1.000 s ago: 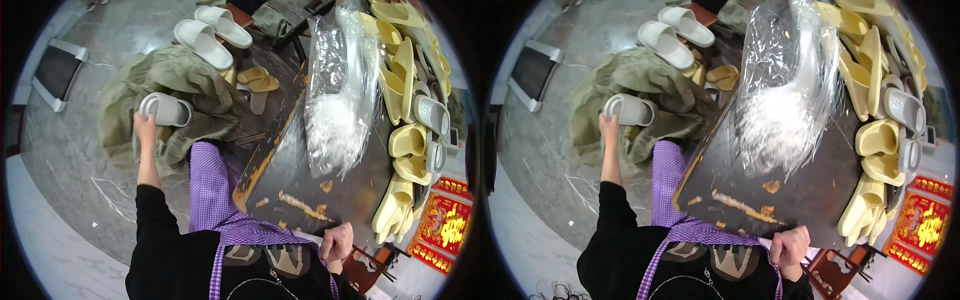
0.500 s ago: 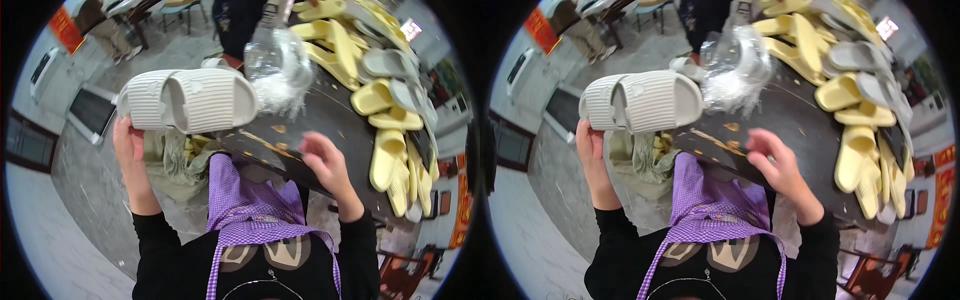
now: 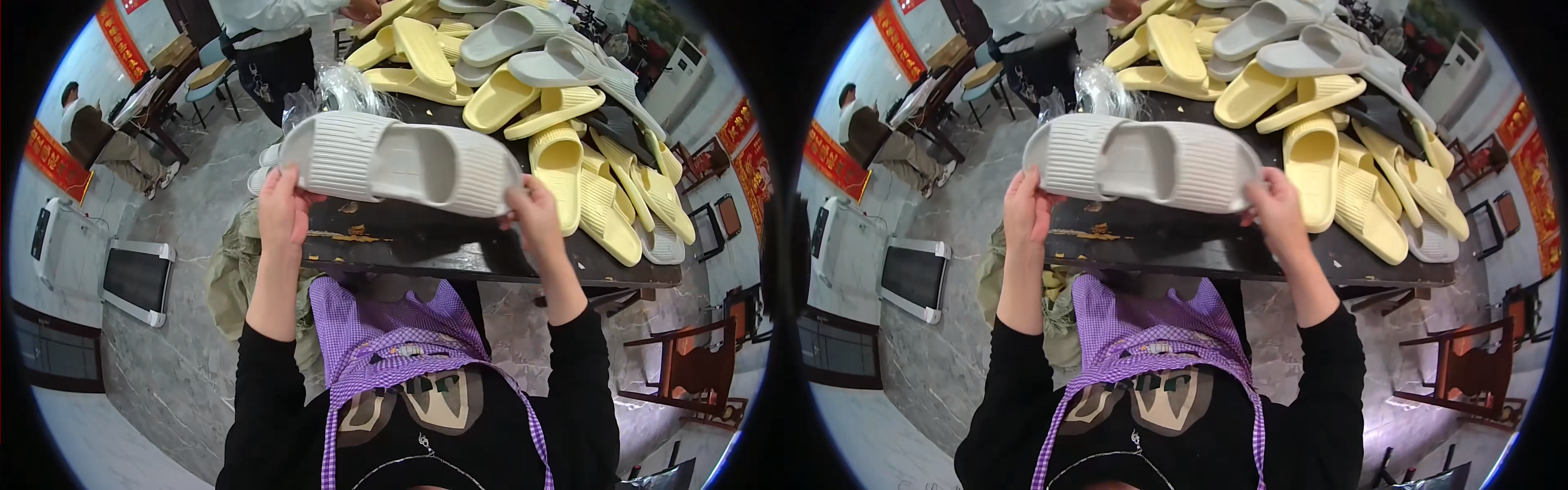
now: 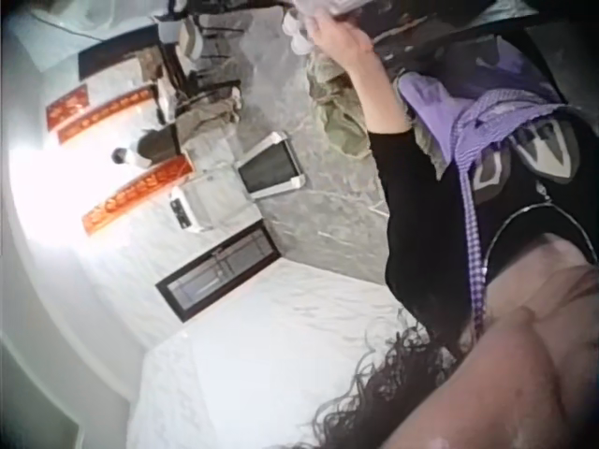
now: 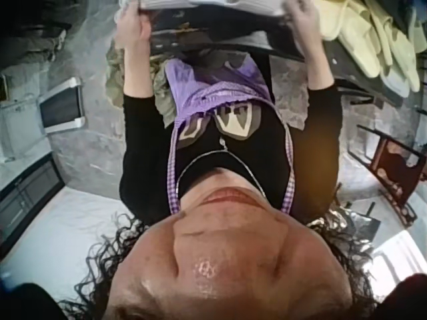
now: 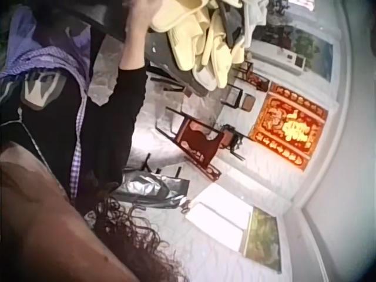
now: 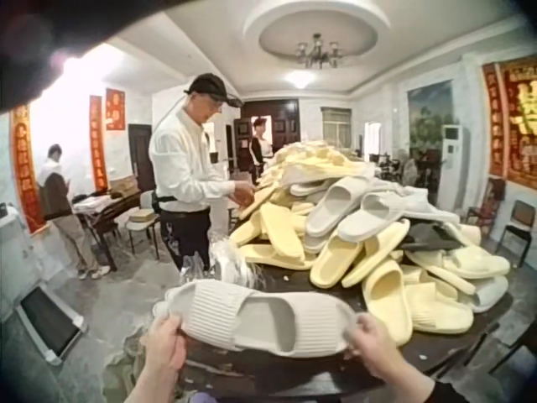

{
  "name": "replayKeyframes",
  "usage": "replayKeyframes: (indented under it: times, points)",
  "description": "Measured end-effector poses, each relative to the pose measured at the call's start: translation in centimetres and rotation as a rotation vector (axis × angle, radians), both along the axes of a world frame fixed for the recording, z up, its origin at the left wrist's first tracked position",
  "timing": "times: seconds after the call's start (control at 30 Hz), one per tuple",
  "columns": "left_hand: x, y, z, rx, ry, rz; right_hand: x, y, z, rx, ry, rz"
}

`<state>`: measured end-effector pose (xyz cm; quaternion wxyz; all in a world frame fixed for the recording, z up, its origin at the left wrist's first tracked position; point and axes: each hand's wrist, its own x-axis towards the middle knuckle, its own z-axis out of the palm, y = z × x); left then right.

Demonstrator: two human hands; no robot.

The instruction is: The person takes slippers from a bag onto a table and fastens pairs together using plastic ties.

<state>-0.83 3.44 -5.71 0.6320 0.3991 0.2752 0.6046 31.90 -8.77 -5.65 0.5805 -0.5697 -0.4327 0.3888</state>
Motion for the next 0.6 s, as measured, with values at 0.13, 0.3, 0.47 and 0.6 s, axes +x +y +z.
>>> replayKeyframes:
  times: [0.13, 0.3, 0.47, 0.6]
  points:
    - [-0.6, 3.9, 0.7, 0.032, 0.106, 0.167, 9.4, -3.1, 1.3, 0.161, 0.006, -0.337]
    - [4.7, 5.7, 5.2, 0.115, 0.573, -0.024, 15.2, -6.3, 8.6, 0.217, -0.148, -0.349]
    - [13.5, 10.0, 4.3, 0.181, 0.688, -0.309, 10.8, -1.1, 12.6, 0.290, -0.144, -0.018]
    - [17.0, 9.0, 3.3, 0.175, 0.594, -0.327, 6.0, 4.2, 12.3, 0.212, -0.326, 0.182]
